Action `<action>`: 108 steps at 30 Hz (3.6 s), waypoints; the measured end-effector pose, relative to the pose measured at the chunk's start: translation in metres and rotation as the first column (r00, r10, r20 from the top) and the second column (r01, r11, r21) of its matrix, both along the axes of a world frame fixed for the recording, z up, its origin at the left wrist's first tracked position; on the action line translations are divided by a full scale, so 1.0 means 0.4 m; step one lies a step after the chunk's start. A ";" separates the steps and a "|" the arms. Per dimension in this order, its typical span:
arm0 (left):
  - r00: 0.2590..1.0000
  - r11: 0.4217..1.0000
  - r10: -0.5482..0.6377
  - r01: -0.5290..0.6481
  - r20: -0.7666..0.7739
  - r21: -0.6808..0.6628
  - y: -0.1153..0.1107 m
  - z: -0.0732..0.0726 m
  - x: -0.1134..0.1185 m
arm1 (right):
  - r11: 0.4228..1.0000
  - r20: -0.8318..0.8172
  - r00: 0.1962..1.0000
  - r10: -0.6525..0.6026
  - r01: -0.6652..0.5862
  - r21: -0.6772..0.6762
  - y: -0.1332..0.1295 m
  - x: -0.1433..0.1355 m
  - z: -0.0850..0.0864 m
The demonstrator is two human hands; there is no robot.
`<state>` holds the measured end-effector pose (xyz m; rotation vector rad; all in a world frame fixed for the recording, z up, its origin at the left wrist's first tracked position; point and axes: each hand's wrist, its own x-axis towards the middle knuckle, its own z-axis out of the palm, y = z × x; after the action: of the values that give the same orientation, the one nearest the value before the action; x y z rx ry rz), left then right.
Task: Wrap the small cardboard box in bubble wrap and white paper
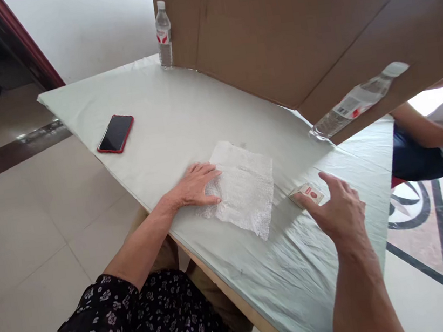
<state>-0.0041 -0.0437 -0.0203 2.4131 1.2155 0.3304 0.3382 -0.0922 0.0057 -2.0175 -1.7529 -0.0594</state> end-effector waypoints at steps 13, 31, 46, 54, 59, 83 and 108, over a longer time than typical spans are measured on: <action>1.000 0.999 0.002 -0.002 0.000 0.042 0.003 -0.009 0.007 | 0.870 -0.277 0.831 0.483 -0.491 0.042 0.044 -0.202 -0.018; 1.000 0.998 0.011 -0.010 -0.019 0.056 0.005 -0.019 0.008 | 0.845 -0.386 0.782 0.489 -0.534 -0.011 0.074 -0.243 -0.093; 1.000 0.999 0.017 -0.016 -0.011 0.037 0.005 -0.008 0.011 | 0.716 0.129 0.710 0.692 -0.698 0.003 -0.123 -0.241 -0.023; 0.976 0.995 0.079 -0.064 0.204 -0.079 -0.006 0.036 0.015 | 0.801 0.114 0.816 0.567 -0.579 0.153 -0.094 -0.257 -0.051; 0.975 0.997 -0.049 0.060 0.215 -0.043 -0.005 0.110 0.052 | 0.856 -0.045 0.863 0.503 -0.491 0.160 -0.014 -0.245 -0.002; 0.771 0.899 0.322 -0.067 0.550 -0.433 0.017 0.054 0.109 | 0.917 -0.637 0.697 0.329 -0.396 0.041 0.066 -0.263 -0.043; 0.841 0.916 0.377 -0.277 0.388 -0.289 0.010 0.055 0.015 | 0.789 0.277 0.762 0.585 -0.614 0.022 0.009 -0.307 0.009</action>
<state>0.0017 -0.0398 0.0018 1.7982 1.3624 0.7546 0.2152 -0.0886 0.0093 -1.3209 -2.4293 -0.2146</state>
